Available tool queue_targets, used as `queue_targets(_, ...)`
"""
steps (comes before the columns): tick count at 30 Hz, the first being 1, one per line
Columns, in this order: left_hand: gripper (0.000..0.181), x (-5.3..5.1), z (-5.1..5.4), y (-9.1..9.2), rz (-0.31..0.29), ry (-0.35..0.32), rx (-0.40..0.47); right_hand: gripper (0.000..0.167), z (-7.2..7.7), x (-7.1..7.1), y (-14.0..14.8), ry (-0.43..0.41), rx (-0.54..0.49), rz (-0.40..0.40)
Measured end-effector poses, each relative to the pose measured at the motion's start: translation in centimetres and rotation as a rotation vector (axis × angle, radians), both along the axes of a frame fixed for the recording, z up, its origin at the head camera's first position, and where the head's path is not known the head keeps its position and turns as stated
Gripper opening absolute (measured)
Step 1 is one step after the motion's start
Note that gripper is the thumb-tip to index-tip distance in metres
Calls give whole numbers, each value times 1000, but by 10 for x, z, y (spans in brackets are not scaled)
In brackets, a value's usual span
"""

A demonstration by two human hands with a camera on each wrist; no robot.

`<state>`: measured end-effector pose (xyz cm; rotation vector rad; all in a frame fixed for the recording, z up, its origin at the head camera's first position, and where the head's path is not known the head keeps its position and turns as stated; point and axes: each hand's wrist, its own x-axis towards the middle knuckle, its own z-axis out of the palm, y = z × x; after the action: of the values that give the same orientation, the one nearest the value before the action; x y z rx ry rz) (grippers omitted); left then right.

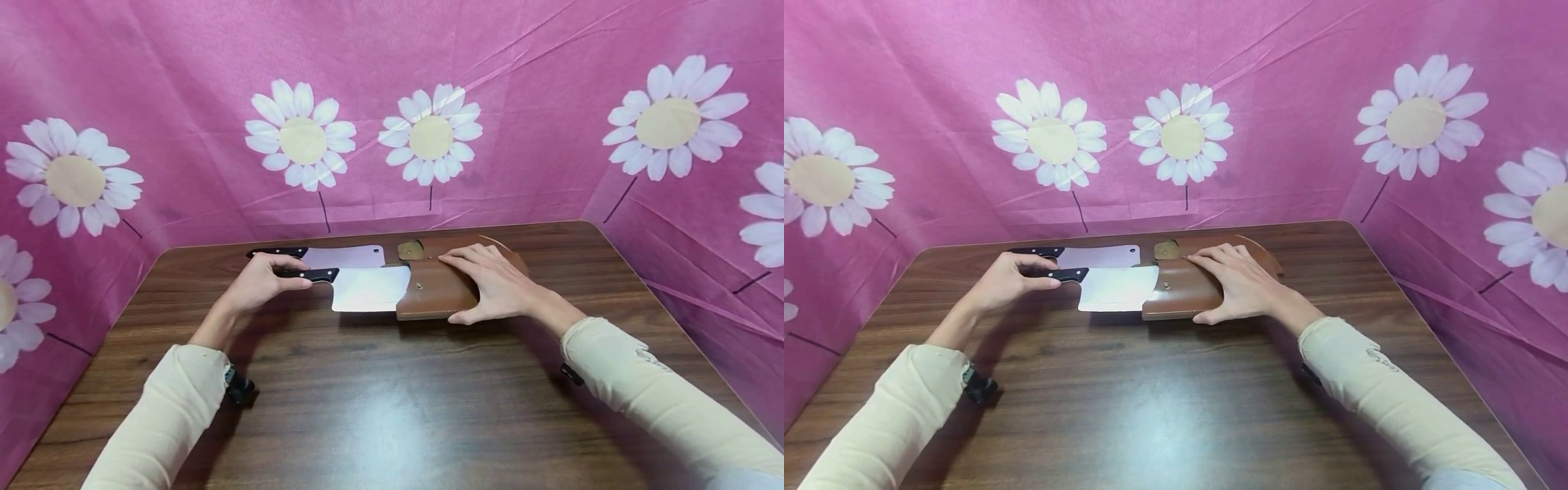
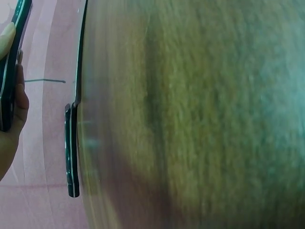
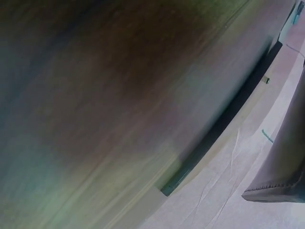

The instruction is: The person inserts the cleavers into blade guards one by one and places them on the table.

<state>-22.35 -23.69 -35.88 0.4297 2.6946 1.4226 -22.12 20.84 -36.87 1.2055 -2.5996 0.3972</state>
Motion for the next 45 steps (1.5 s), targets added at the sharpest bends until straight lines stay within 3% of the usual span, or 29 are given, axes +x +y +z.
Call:
queue_targets(7, 35, 0, 0, 8, 1, -31, 13, 108, -2, 0, -5, -20, 1, -3)
queue_targets(16, 34, -2, -4, 16, -18, 16, 22, 108, -2, -1, -11, -6, -7, 4)
queue_targets(32, 30, 0, -7, 19, -59, 34, 18, 108, -1, 1, -18, -44, 15, -6)
queue_targets(45, 31, 2, -6, 29, -39, 37, 41, 109, 2, 0, -28, -37, 15, 10)
